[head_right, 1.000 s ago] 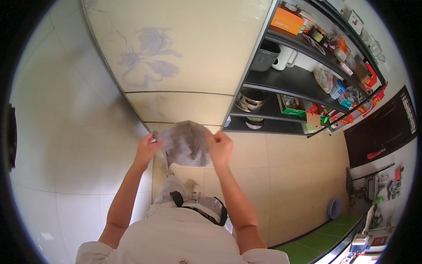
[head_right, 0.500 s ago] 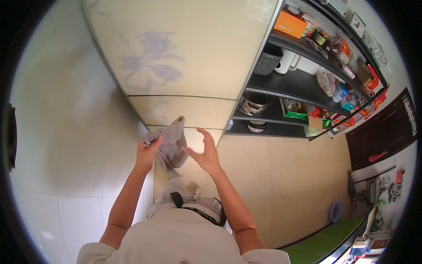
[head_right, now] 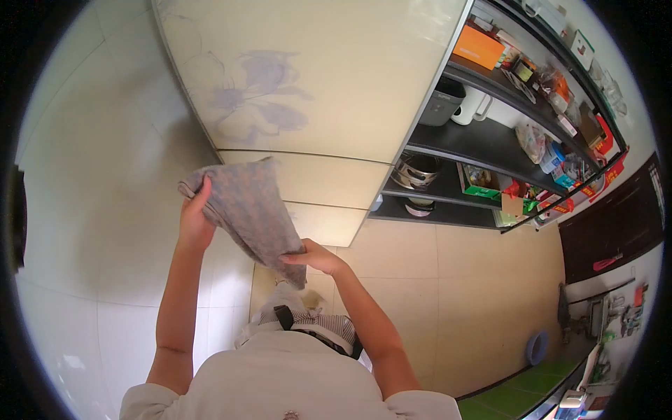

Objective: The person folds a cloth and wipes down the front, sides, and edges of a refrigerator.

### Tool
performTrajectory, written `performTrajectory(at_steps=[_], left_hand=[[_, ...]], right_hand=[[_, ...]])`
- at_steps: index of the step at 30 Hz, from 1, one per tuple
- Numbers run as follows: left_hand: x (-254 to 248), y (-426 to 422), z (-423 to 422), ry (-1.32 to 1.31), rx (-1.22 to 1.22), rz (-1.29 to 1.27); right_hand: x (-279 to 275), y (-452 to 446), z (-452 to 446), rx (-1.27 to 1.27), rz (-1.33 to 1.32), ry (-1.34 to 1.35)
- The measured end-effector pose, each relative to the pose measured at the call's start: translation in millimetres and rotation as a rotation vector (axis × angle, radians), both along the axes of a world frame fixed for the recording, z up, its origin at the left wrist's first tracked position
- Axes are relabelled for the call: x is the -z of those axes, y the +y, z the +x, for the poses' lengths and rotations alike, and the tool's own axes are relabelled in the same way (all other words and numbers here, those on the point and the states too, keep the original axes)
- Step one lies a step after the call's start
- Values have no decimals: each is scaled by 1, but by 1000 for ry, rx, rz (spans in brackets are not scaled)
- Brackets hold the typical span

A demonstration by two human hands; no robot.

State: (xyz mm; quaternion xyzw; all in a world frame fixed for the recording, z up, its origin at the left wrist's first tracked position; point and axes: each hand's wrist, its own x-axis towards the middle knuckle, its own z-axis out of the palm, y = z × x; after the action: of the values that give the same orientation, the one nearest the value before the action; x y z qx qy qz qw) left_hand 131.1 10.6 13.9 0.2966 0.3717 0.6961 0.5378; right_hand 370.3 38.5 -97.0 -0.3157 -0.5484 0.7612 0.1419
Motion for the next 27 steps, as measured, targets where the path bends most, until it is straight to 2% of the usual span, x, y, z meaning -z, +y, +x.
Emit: performTrajectory(at_steps=[3,5,8,11,14,17,19,21,24,25,27], left_hand=[[4,14,-19,-24,-23,-103],[35,26,-38,-63,15,-167],[92,38,-65,9,61,-370],[98,21,-62,152,117,-782],[141,5,-78,363,-214,-751],[154,-10,-55,529,-109,-379],[101,-20,-1,489,174,-108],[80,-27,29,800,330,160],[41,-32,58,873,504,50],[42,-29,58,981,501,14],[46,-23,55,1199,488,-57]], right_hand=[[14,-5,0,72,-102,107],[14,-7,-2,135,-157,200],[-5,-10,-2,268,-267,345],[-12,-9,0,332,-345,483],[-39,-14,5,384,-329,493],[-39,-9,10,351,-278,417],[-38,-4,10,286,-220,330],[-36,-3,7,249,-176,276],[-42,-6,7,263,-97,235],[-45,-7,8,278,-69,228],[-49,-6,10,227,40,38]])
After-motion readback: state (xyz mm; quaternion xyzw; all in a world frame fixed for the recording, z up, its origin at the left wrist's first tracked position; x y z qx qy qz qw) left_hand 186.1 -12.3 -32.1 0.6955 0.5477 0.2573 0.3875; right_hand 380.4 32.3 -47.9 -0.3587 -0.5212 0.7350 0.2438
